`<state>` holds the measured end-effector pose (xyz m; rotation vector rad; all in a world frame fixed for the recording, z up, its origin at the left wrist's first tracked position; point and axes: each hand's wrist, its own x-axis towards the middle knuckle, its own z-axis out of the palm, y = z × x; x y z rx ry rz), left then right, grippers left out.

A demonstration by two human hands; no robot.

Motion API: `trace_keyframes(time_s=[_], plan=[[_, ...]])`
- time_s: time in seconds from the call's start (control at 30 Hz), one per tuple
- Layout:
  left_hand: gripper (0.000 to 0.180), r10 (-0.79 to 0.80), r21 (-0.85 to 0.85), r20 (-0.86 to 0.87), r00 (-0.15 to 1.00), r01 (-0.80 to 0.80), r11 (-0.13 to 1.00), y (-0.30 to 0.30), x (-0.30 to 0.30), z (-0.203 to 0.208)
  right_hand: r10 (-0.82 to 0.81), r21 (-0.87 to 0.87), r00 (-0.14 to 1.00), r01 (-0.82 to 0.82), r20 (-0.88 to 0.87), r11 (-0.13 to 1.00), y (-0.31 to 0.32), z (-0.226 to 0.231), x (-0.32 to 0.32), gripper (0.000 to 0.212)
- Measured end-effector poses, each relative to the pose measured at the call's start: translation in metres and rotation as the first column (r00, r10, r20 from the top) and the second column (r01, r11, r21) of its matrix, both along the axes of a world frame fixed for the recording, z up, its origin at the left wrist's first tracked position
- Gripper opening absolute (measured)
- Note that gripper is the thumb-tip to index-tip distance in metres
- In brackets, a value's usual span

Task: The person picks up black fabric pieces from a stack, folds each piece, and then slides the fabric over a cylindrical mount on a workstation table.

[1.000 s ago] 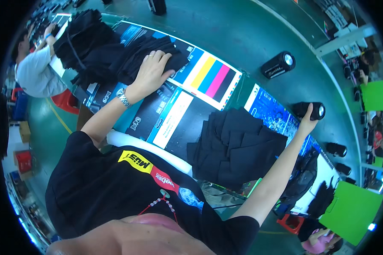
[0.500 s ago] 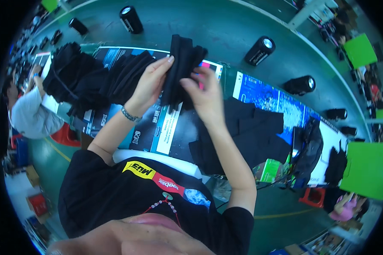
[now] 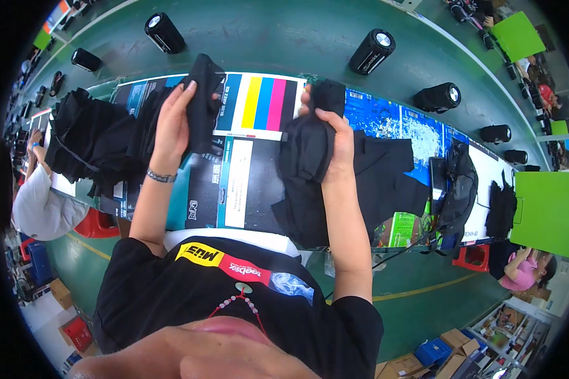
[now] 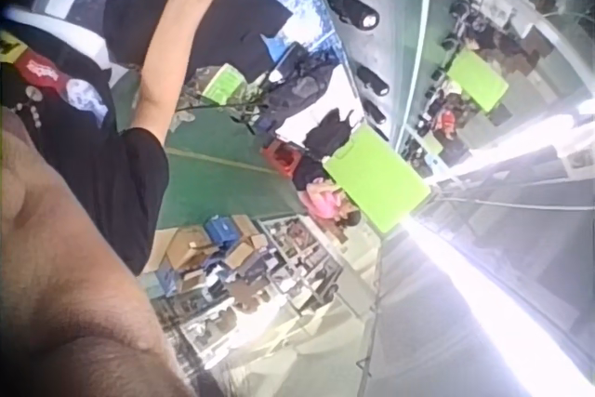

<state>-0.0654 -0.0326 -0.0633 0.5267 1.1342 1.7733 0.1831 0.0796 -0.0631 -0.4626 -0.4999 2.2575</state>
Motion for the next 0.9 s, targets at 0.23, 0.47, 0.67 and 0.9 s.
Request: trace_keyframes(time_s=[0.23,0.47,0.67,0.9], plan=[[0.022,-0.109,0.109,0.102,0.989,0.098,0.989,0.017,0.040,0.011,-0.019,0.182,1.000,0.018,0.001,0.983,-0.009,0.003,-0.013,0.020],[0.027,-0.167,0.227,-0.529,0.832,0.329,0.917,0.046,0.080,0.019,-0.091,0.304,0.950,-0.004,0.299,0.953,-0.024,0.023,-0.016,0.018],[0.026,-0.352,0.229,-0.440,0.826,0.482,0.846,0.063,0.112,0.028,-0.390,0.504,0.837,0.164,0.385,0.848,-0.016,0.016,0.018,0.022],[0.027,-0.768,-0.117,-0.021,0.640,0.761,0.638,0.100,0.115,0.048,-0.467,0.562,0.703,0.114,0.537,0.819,0.014,0.056,0.071,0.020]])
